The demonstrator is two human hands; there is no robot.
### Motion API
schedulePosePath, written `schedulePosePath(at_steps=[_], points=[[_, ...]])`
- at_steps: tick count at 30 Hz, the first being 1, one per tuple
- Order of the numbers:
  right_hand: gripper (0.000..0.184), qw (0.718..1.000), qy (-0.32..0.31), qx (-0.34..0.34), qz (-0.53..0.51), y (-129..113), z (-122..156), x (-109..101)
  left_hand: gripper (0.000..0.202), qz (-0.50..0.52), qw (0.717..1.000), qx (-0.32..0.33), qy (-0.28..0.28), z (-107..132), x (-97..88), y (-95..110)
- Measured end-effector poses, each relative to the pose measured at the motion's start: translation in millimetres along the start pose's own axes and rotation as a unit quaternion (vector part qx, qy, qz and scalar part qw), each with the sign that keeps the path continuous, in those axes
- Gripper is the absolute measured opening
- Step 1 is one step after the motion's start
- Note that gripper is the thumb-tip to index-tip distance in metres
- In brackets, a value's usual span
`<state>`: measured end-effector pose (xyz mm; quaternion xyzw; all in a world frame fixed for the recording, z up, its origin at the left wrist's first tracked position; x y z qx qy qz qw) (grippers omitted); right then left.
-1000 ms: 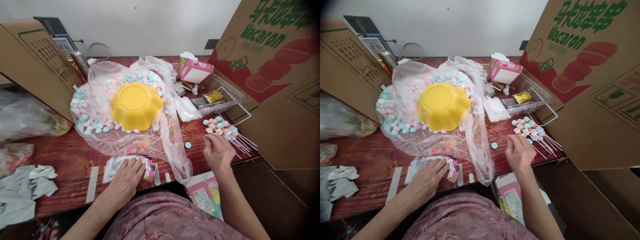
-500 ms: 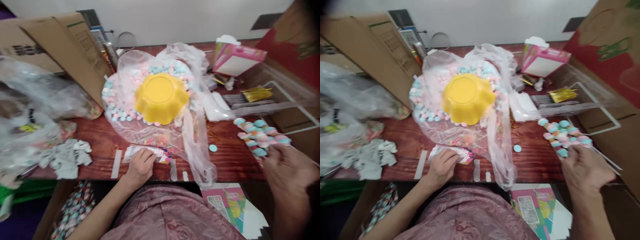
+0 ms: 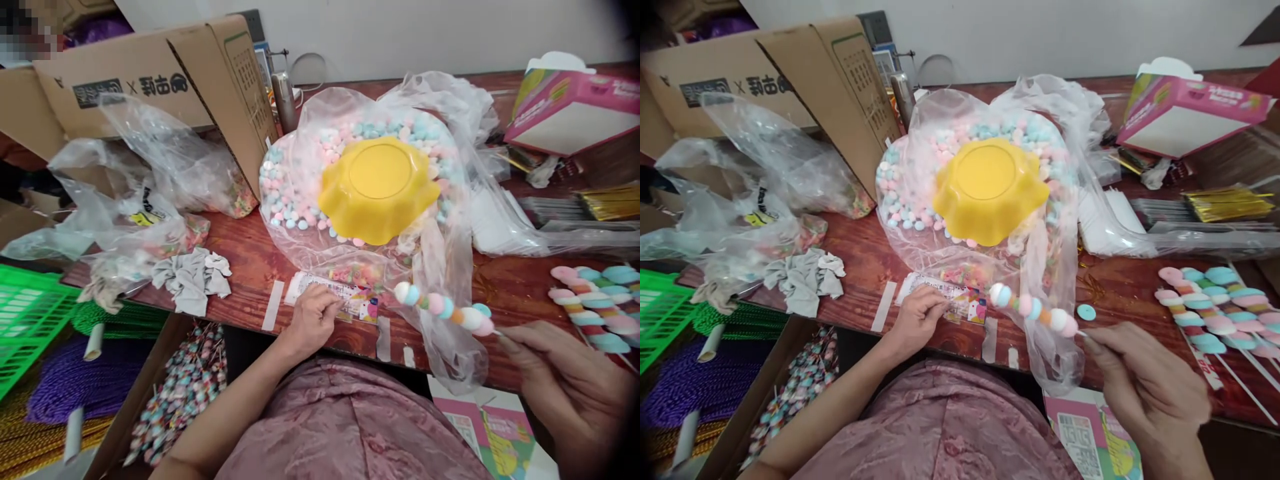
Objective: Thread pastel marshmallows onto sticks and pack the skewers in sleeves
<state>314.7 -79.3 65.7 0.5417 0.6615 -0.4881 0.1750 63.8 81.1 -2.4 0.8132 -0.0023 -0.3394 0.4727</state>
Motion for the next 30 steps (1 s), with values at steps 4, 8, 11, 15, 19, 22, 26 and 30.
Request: schedulePosePath(at_steps=[4,8,11,15,19,22,26,30], points=[[0.011,0.995,-0.017,-0.091,-0.044,-28,-10,15,0.019,0.035,0.998,-0.016,0.045,-2,-7.4,-14],[0.012,0.99,-0.042,-0.128,-0.051,-30,-17,28,0.013,0.032,0.999,0.013,-0.033,1,1.9,-14],[0.011,0.989,-0.066,-0.119,-0.063,-26,-21,34,0.013,0.082,0.996,0.013,-0.04,2,0.0,-17],[0.01,0.988,-0.062,-0.12,-0.068,-25,-21,34,0.014,0.101,0.994,-0.001,-0.04,2,0.4,-22],[0.012,0.99,-0.065,-0.107,-0.069,-18,-16,32,0.014,0.103,0.994,-0.007,-0.04,1,2.4,-24],[0.01,0.992,-0.069,-0.065,-0.078,-10,-10,29,0.011,0.107,0.993,-0.012,-0.04,1,2.8,-24],[0.007,0.995,-0.048,-0.016,-0.089,-3,-3,26,0.012,0.11,0.993,-0.017,-0.041,1,3.2,-25],[0.011,0.991,-0.056,-0.072,-0.097,-13,-3,32,0.014,0.116,0.992,-0.014,-0.045,1,5.3,-24]])
Point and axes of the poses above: each hand's wrist, its own z-axis away from the middle knuckle, its own x-axis out of the palm, y = z × x, the point moved 9 cm from there along -z, towards the middle knuckle, and after that the axes turned 7 degrees about z, right-handed, at the moved point
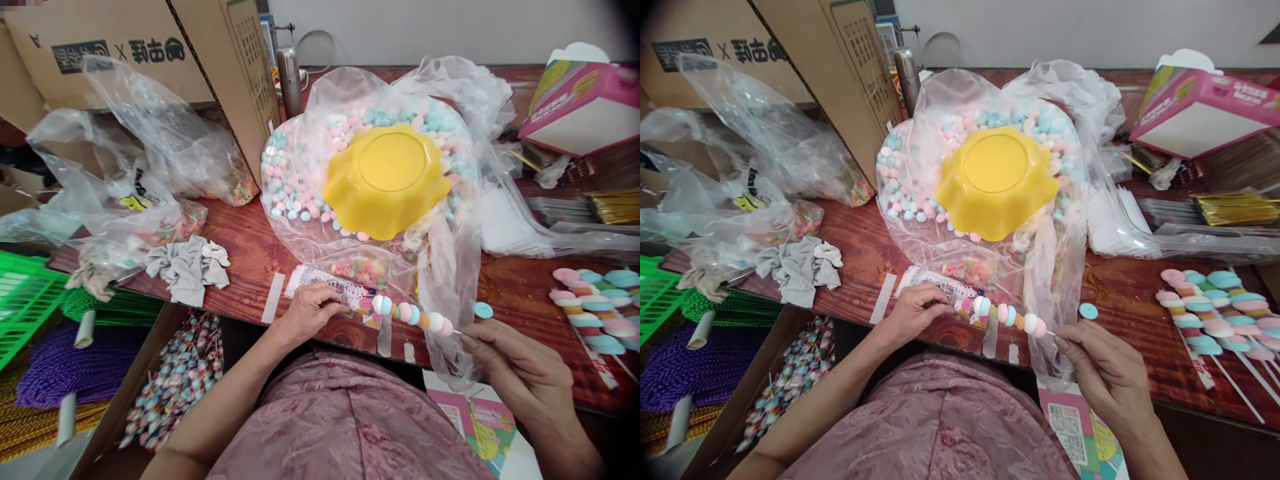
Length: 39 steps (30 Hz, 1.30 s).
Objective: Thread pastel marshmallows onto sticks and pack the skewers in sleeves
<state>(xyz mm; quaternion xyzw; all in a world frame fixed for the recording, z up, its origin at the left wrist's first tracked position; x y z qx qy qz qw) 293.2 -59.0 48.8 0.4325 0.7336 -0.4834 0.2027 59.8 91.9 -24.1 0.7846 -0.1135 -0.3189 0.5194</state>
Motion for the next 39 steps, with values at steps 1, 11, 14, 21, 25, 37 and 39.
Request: schedulePosePath(at_steps=[1,11,14,21,25,37,39], points=[[0.012,1.0,-0.002,-0.017,0.001,-2,0,1,0.014,0.001,1.0,0.003,-0.001,0,0.5,1],[0.016,0.982,-0.034,-0.146,0.111,-14,12,6,0.017,-0.049,0.998,0.029,-0.03,2,6.5,7],[0.018,0.978,-0.029,-0.156,0.136,-16,16,9,0.021,-0.113,0.988,0.088,-0.061,4,15.6,14],[0.025,0.975,-0.046,-0.174,0.132,-29,18,23,0.022,-0.137,0.973,0.164,-0.091,10,23.4,25],[0.022,0.986,-0.025,-0.15,0.071,-32,12,18,0.011,-0.145,0.969,0.19,-0.058,5,12.5,40],[0.03,0.973,0.032,-0.207,0.101,-67,10,29,0.011,-0.323,0.919,0.151,-0.168,-1,31.2,40],[0.032,0.966,0.04,-0.228,0.113,-71,12,31,0.01,-0.337,0.915,0.126,-0.184,1,33.0,38]])
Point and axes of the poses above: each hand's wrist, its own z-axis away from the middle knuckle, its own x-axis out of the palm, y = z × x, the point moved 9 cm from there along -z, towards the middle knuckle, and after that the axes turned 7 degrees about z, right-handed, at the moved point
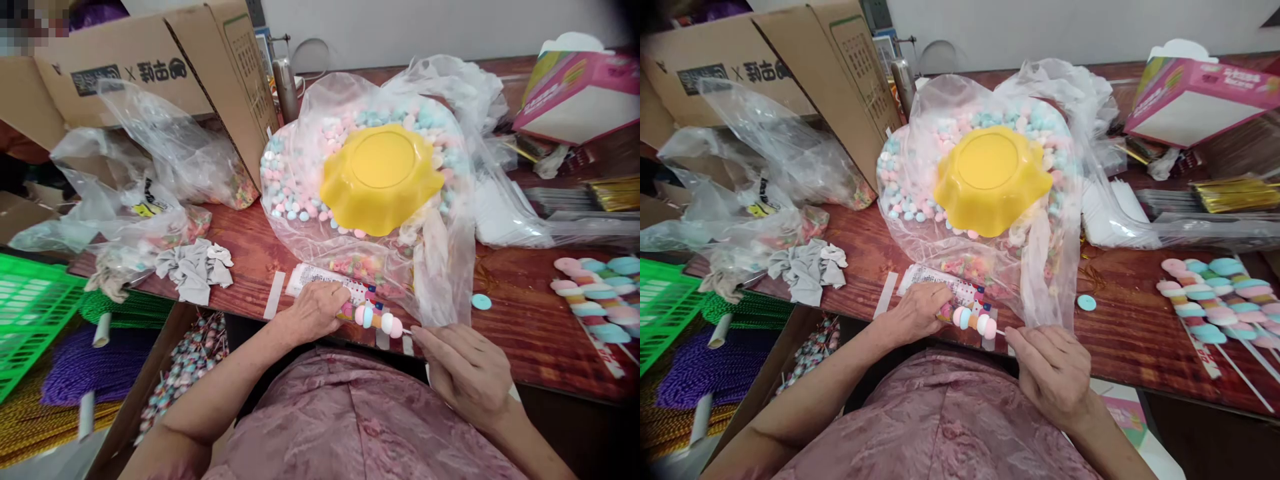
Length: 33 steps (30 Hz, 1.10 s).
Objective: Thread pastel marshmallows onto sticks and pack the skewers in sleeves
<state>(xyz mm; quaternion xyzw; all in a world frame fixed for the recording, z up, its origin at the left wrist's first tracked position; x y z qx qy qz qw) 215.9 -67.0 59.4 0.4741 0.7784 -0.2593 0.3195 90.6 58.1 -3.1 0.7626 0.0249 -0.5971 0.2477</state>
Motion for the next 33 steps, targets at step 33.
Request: schedulePosePath(at_steps=[33], points=[[0.019,0.989,-0.143,0.018,-0.044,5,-24,12,0.016,0.043,0.984,-0.142,-0.095,-4,7.1,-1]])
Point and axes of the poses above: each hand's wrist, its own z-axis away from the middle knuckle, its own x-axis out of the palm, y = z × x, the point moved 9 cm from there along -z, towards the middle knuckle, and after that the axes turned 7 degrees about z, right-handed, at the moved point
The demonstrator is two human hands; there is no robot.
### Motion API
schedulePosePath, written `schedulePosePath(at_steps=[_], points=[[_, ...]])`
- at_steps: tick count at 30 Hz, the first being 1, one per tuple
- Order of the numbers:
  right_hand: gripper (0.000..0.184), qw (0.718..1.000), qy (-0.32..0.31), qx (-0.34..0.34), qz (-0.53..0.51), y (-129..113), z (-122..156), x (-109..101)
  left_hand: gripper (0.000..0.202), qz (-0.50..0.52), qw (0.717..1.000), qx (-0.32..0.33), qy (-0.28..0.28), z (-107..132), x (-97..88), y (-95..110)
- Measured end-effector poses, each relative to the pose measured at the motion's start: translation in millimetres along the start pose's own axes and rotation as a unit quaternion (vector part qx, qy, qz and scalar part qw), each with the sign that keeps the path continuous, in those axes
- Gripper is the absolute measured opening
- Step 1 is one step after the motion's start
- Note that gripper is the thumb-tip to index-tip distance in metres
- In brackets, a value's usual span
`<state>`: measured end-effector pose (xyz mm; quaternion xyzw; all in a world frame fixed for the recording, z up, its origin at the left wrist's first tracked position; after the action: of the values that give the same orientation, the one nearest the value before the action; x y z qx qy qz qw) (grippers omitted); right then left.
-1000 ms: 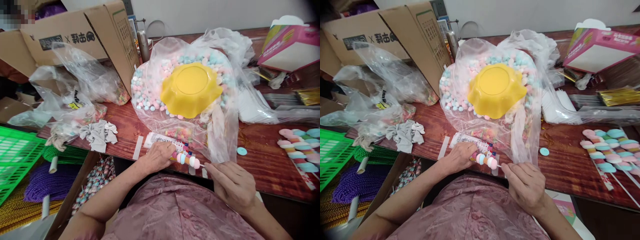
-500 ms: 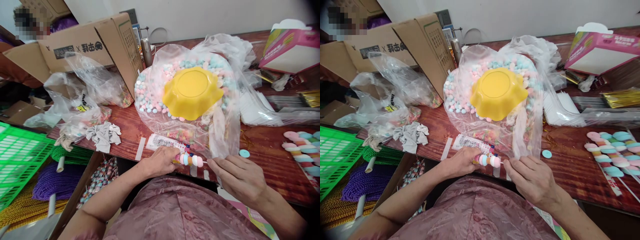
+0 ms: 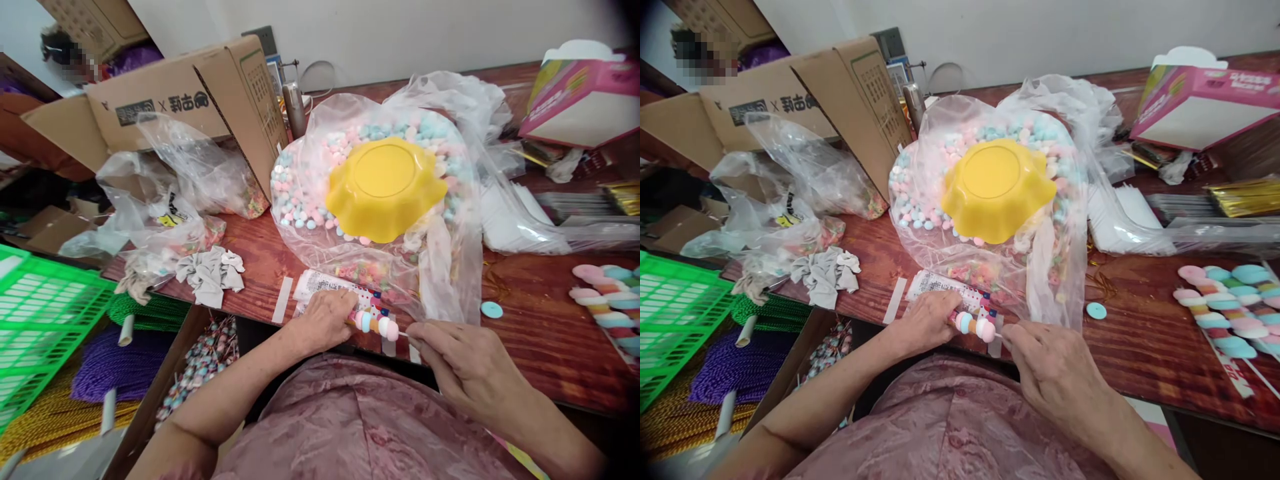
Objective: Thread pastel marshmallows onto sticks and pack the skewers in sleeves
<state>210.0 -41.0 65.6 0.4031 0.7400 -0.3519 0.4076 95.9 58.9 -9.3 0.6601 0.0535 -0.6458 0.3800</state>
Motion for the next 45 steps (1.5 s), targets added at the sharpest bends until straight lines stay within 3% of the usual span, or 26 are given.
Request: schedulePosePath(at_steps=[6,11,14,19,22,24,26,28,29,31,33,35,37,40,42,45], points=[[0.021,0.987,0.067,-0.054,0.138,1,2,-4,0.014,0.1,0.993,0.03,-0.051,4,8.2,7],[0.025,0.986,0.065,-0.106,0.114,5,0,-8,0.012,0.235,0.967,0.059,-0.072,5,0.1,14],[0.027,0.989,0.07,-0.097,0.085,0,-1,-4,0.008,0.208,0.972,0.084,-0.074,2,-2.6,18],[0.029,0.999,0.039,0.021,-0.006,-2,1,24,0.038,0.041,0.988,0.121,-0.083,-4,-8.9,28],[0.024,0.987,0.053,0.125,-0.088,11,7,35,0.052,-0.045,0.989,0.139,-0.01,1,-44.6,44],[0.019,0.966,0.085,0.196,-0.145,23,13,38,0.044,-0.014,0.987,0.151,0.053,13,-70.9,58],[0.018,0.941,0.108,0.256,-0.195,34,19,42,0.023,0.113,0.981,0.149,0.058,26,-76.0,61],[0.017,0.922,0.125,0.29,-0.225,40,24,46,0.025,0.306,0.948,0.09,0.016,30,-55.4,44],[0.018,0.917,0.134,0.296,-0.232,41,26,47,0.032,0.414,0.91,0.026,0.007,28,-39.7,26],[0.017,0.915,0.153,0.29,-0.234,40,26,47,0.056,0.607,0.787,-0.079,0.08,22,-17.3,-18],[0.015,0.918,0.167,0.277,-0.229,35,23,48,0.071,0.74,0.654,-0.081,0.136,9,-8.6,-47],[0.013,0.924,0.179,0.261,-0.217,29,18,47,0.08,0.804,0.572,-0.041,0.156,-6,-16.8,-60],[0.012,0.934,0.186,0.234,-0.196,22,10,45,0.081,0.826,0.541,-0.008,0.159,-17,-34.1,-64],[0.017,0.95,0.211,0.176,-0.15,9,-3,39,0.058,0.823,0.535,-0.008,0.191,-23,-57.0,-64],[0.022,0.954,0.238,0.149,-0.109,4,-8,34,0.035,0.814,0.531,-0.03,0.234,-22,-63.3,-65],[0.03,0.954,0.264,0.139,-0.044,3,-11,32,0.033,0.804,0.515,-0.066,0.289,-18,-60.1,-66]])
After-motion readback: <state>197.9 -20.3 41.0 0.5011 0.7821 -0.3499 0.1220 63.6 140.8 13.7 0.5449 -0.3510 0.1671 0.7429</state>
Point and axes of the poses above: each hand's wrist, its own z-axis away from the middle knuckle, its own x-axis out of the palm, y = z × x, the point moved 9 cm from there along -z, towards the middle knuckle, and after that the axes turned 7 degrees about z, right-handed, at the moved point
